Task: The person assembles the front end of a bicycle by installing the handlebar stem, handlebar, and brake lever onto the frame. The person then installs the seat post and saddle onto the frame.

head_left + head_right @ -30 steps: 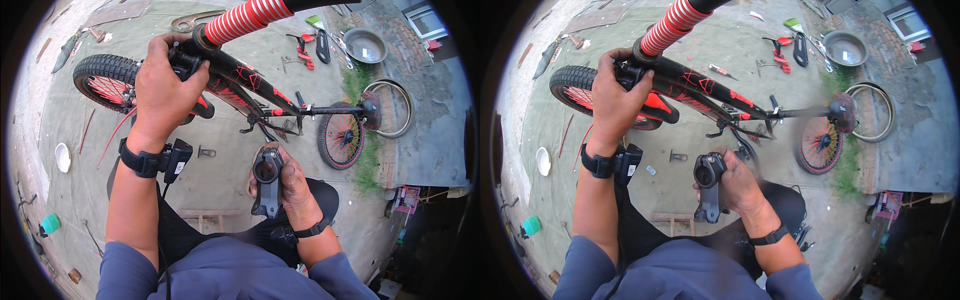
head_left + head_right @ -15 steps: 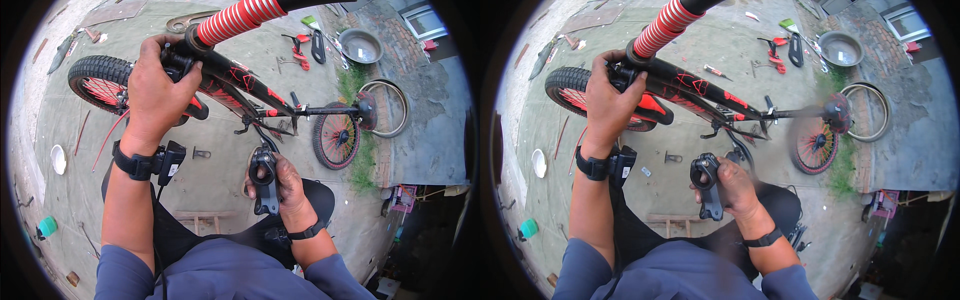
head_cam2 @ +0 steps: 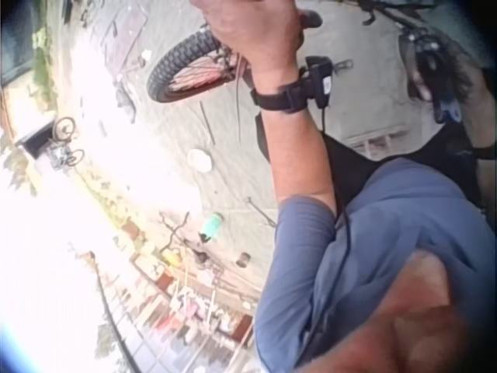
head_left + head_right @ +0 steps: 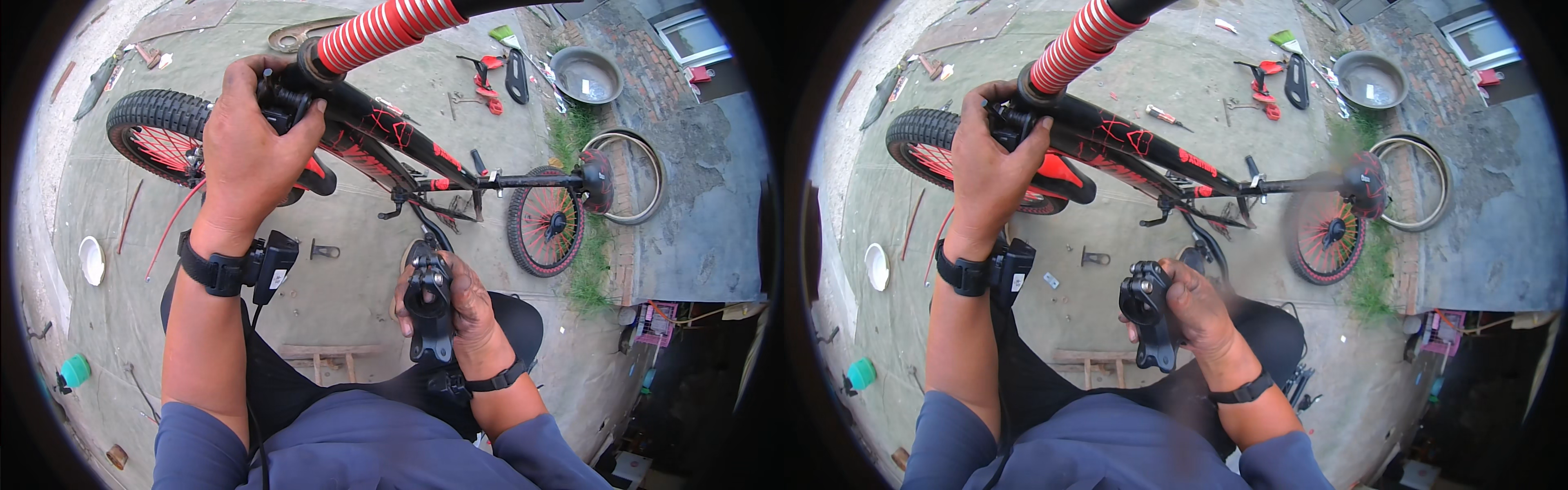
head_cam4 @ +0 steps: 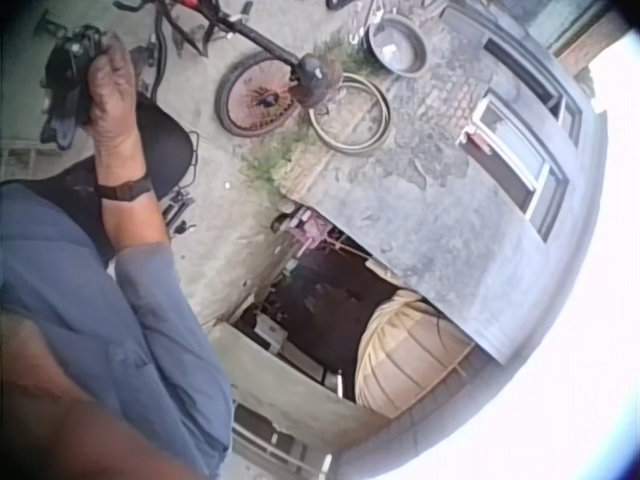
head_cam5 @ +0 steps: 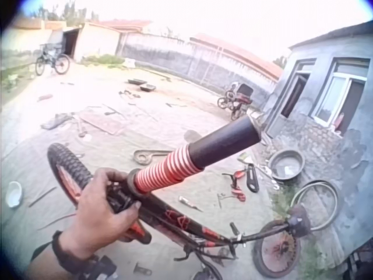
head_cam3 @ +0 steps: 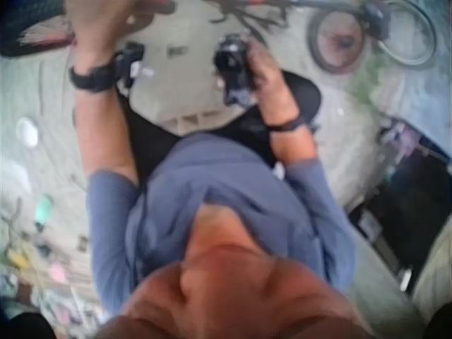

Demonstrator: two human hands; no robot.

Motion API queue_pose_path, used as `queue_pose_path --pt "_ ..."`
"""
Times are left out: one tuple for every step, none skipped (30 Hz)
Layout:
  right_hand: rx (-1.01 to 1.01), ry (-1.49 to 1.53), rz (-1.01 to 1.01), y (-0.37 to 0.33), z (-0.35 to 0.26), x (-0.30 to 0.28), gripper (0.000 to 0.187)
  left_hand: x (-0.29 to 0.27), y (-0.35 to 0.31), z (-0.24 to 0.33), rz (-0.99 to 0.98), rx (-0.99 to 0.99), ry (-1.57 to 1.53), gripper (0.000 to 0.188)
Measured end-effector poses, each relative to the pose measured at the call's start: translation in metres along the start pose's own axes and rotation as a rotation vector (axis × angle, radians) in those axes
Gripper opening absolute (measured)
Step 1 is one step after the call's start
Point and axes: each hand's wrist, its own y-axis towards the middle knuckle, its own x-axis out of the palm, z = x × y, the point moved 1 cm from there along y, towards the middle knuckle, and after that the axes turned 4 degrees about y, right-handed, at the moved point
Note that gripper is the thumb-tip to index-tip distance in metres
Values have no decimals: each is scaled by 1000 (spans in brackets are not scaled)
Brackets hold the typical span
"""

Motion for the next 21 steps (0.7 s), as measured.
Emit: queue_pose_path --pt "0 -77 25 1 -2 5 76 0 0 0 -5 -8 -9 50" --pt "1 -153 50 2 -4 10 86 0 0 0 -10 -17 -17 50" --pt "10 -173 57 2 -6 11 87 -1 0 0 -4 -4 -6 50" --pt "20 -192 64 2 -7 12 89 -1 0 -1 2 9 4 50" --pt "26 -213 73 2 -8 12 90 -1 0 -1 8 24 11 50" --pt "27 -208 70 2 -8 12 89 -1 0 -1 5 19 8 50" --pt "27 -204 67 1 -8 12 88 -1 0 -1 2 15 4 50" --pt "28 -198 62 1 -7 11 87 -1 0 -1 0 10 1 50" --pt "19 -180 57 0 -7 10 83 0 0 0 2 14 3 50" --pt "9 -162 52 -1 -6 9 79 0 0 0 5 17 4 50" --pt "0 -143 44 -1 -5 8 76 0 1 0 8 20 8 50" --pt "3 -126 30 0 -4 7 72 -1 0 -1 7 16 9 50" --pt "5 -110 16 0 -3 5 68 -2 0 -1 7 12 10 50" --pt "6 -95 5 0 -3 5 65 -1 0 -1 5 9 8 50" --pt "7 -96 17 0 -3 5 64 -1 0 -1 5 8 5 50" --pt "9 -98 30 0 -3 6 64 -1 0 0 4 8 2 50" --pt "2 -95 23 0 -3 6 63 -1 0 0 4 7 -1 50" --pt "-4 -92 16 1 -3 7 63 0 0 0 3 1 1 50" --pt "-18 -84 -10 2 -2 6 62 0 0 0 1 -4 3 50" --pt "-32 -76 -37 4 -3 6 62 -1 0 0 1 -10 6 50" --pt "-29 -53 -36 5 -3 4 62 -1 0 0 2 -11 6 50"
